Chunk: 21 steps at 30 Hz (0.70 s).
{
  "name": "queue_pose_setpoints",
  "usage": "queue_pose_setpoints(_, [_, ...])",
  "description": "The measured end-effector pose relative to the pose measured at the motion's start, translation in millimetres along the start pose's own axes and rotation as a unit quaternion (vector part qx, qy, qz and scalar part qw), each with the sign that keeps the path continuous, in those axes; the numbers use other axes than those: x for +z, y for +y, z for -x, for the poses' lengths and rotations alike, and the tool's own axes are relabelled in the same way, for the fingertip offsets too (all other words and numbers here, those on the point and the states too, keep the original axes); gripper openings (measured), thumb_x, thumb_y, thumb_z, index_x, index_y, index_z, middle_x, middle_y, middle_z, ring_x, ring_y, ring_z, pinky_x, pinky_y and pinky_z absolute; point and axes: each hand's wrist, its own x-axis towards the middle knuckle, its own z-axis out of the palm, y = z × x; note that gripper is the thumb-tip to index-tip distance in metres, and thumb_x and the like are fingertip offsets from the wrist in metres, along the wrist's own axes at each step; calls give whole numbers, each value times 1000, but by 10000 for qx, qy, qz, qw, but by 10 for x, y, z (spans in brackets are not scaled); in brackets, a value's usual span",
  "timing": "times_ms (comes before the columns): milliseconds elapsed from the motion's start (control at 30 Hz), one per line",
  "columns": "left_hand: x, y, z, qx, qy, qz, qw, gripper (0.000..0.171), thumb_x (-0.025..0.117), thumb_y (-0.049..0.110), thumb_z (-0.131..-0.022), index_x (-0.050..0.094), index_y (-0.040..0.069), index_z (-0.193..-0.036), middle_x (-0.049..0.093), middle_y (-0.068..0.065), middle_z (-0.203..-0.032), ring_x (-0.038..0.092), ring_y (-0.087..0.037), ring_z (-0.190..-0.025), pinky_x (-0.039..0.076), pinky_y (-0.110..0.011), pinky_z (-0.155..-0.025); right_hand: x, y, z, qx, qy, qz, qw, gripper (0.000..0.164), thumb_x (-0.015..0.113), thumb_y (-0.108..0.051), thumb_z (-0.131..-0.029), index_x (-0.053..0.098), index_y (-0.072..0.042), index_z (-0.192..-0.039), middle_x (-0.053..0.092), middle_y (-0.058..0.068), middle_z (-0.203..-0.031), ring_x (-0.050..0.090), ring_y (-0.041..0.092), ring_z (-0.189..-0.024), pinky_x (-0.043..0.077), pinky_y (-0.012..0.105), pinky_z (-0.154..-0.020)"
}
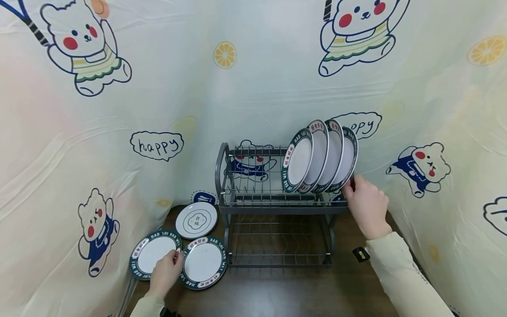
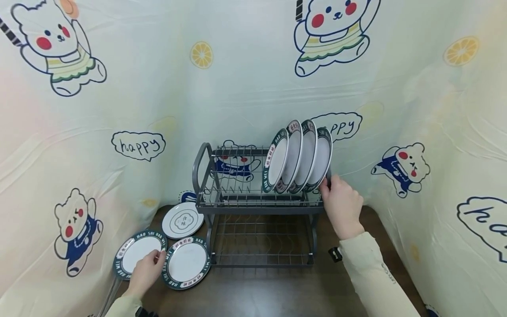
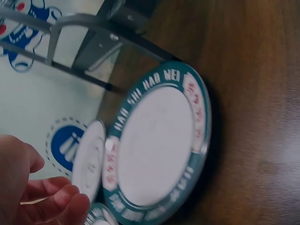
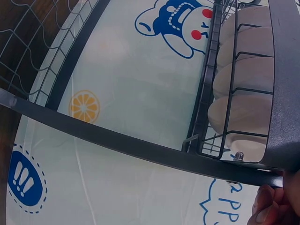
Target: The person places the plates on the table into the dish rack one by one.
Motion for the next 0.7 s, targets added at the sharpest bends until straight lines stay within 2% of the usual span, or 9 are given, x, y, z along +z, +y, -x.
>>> queue_pose_setpoints(267, [103, -297, 49, -526, -277, 135, 9981, 33, 45, 27, -105, 60, 2, -89, 54, -5, -70, 51, -21, -62, 39, -33, -57, 14, -1, 0, 42, 76, 24, 10000, 39, 60, -21, -101, 45, -10, -67, 42, 7, -54, 39, 28, -42, 23, 36, -40])
queue_pose_setpoints(533, [230, -515, 69, -874, -994, 220, 9910, 36, 45, 33, -106, 56, 4, -88, 58, -7, -71, 56, -21, -65, 42, -35, -59, 17, 8, 11, 21, 144, 77, 9999, 39, 61, -20, -101, 46, -9, -67, 42, 7, -53, 39, 28, -42, 23, 36, -39])
queue_pose_setpoints(700, [329, -607, 63, -1042, -1250, 376, 9859, 39, 46, 35, -105, 58, 1, -91, 61, -9, -73, 60, -21, -66, 45, -37, -63, 3, -4, -7, 3, 82, 86, 9999, 39, 60, -20, -101, 46, -9, -68, 41, 7, -53, 39, 27, -42, 24, 36, -39])
